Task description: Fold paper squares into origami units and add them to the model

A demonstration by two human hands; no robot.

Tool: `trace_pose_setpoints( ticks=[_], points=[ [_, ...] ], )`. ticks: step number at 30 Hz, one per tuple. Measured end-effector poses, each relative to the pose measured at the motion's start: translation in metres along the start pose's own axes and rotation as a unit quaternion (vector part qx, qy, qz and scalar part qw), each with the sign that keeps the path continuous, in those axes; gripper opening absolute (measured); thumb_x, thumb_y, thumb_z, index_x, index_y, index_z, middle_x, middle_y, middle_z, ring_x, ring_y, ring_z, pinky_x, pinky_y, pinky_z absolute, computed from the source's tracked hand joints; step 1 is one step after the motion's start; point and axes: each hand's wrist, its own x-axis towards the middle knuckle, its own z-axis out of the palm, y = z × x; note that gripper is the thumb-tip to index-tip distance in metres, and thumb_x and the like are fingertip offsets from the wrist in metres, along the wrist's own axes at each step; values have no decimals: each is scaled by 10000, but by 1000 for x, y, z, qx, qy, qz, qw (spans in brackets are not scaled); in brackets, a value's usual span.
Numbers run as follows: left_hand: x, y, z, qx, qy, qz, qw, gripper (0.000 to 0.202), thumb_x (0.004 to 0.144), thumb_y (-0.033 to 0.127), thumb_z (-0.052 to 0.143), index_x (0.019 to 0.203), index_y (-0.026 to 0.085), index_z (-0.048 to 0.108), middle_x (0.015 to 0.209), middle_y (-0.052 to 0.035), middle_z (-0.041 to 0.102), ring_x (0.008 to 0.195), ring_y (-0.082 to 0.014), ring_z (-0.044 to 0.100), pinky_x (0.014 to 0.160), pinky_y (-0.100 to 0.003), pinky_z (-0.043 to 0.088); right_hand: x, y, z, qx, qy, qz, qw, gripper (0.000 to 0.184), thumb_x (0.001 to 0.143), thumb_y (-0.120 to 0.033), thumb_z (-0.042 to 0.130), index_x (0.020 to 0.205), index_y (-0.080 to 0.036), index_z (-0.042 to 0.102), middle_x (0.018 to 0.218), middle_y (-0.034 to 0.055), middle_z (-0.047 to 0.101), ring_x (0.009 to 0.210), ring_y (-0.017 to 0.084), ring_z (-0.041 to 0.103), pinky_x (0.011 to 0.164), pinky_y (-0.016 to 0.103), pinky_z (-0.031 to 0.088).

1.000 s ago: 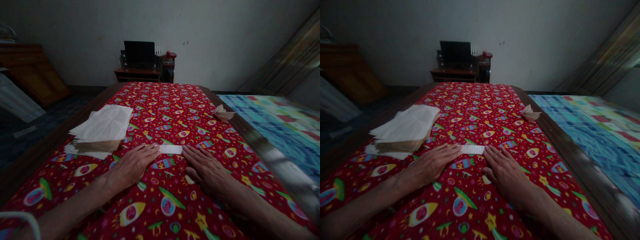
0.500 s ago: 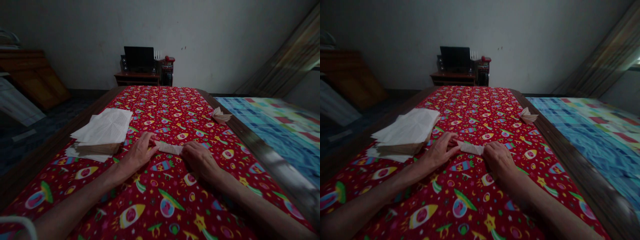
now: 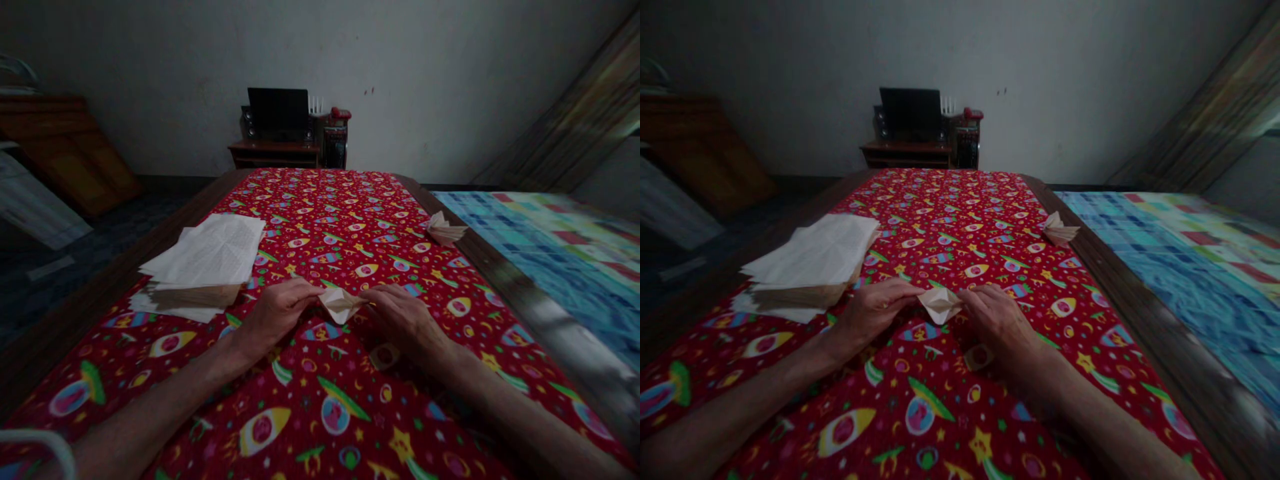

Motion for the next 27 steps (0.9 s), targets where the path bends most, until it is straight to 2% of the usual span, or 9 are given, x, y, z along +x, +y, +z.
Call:
trace_pose_setpoints(
  ticks=[3, 8, 15, 20, 22, 24, 27],
  points=[
    [-1, -1, 4, 1, -5, 18, 1000, 153, 887, 153, 550, 970, 160, 678, 871, -44, 709, 775, -120, 676, 698, -191, 529, -2, 1, 3, 18, 4, -19, 1000, 142, 894, -147, 460, 998, -178, 553, 950, 101, 647, 819, 183, 588, 712, 298, 485],
    [-2, -3, 8, 14, 4, 36, 999, 152, 874, 147, 573, 998, 154, 662, 912, -55, 705, 823, -132, 673, 737, -215, 540, -3, 1, 6, 16, 15, 0, 1000, 117, 919, -170, 449, 955, -177, 560, 902, 90, 658, 767, 165, 594, 674, 278, 478],
    [-5, -4, 9, 35, 3, -1, 999, 224, 847, 137, 604, 1067, 158, 645, 969, -63, 702, 865, -148, 672, 778, -247, 548, -8, 2, 5, 3, 7, 43, 999, 136, 909, -200, 491, 1022, -177, 563, 917, 85, 672, 744, 158, 610, 645, 260, 454],
    [-7, -5, 9, 37, 10, -11, 999, 249, 856, 150, 588, 1099, 178, 635, 995, -59, 696, 896, -155, 669, 799, -262, 555, -6, 1, 2, 9, 0, 40, 999, 143, 918, -215, 465, 916, -173, 602, 811, 66, 679, 692, 152, 618, 614, 251, 451],
    [-8, -5, 10, 34, 12, -21, 999, 347, 867, 137, 559, 1208, 197, 575, 1081, -60, 676, 944, -157, 660, 838, -275, 550, -4, 1, -1, 8, 13, 35, 999, 150, 912, -219, 473, 890, -174, 615, 808, 68, 687, 696, 151, 627, 619, 249, 461],
    [-9, -5, 11, 27, 16, -36, 999, 482, 878, 121, 520, 1343, 223, 447, 1207, -67, 623, 951, -150, 658, 862, -286, 545, -3, 3, -8, -1, 38, 41, 998, 147, 903, -217, 486, 883, -179, 626, 822, 67, 698, 702, 147, 641, 622, 239, 473],
    [-10, -6, 13, 16, 16, -51, 998, 618, 883, 100, 469, 1446, 247, 262, 1312, -89, 544, 878, -132, 665, 852, -291, 549, -5, 17, -24, -53, 104, 106, 988, 151, 887, -228, 506, 844, -191, 646, 783, 46, 711, 674, 142, 660, 609, 226, 483]
  ],
)
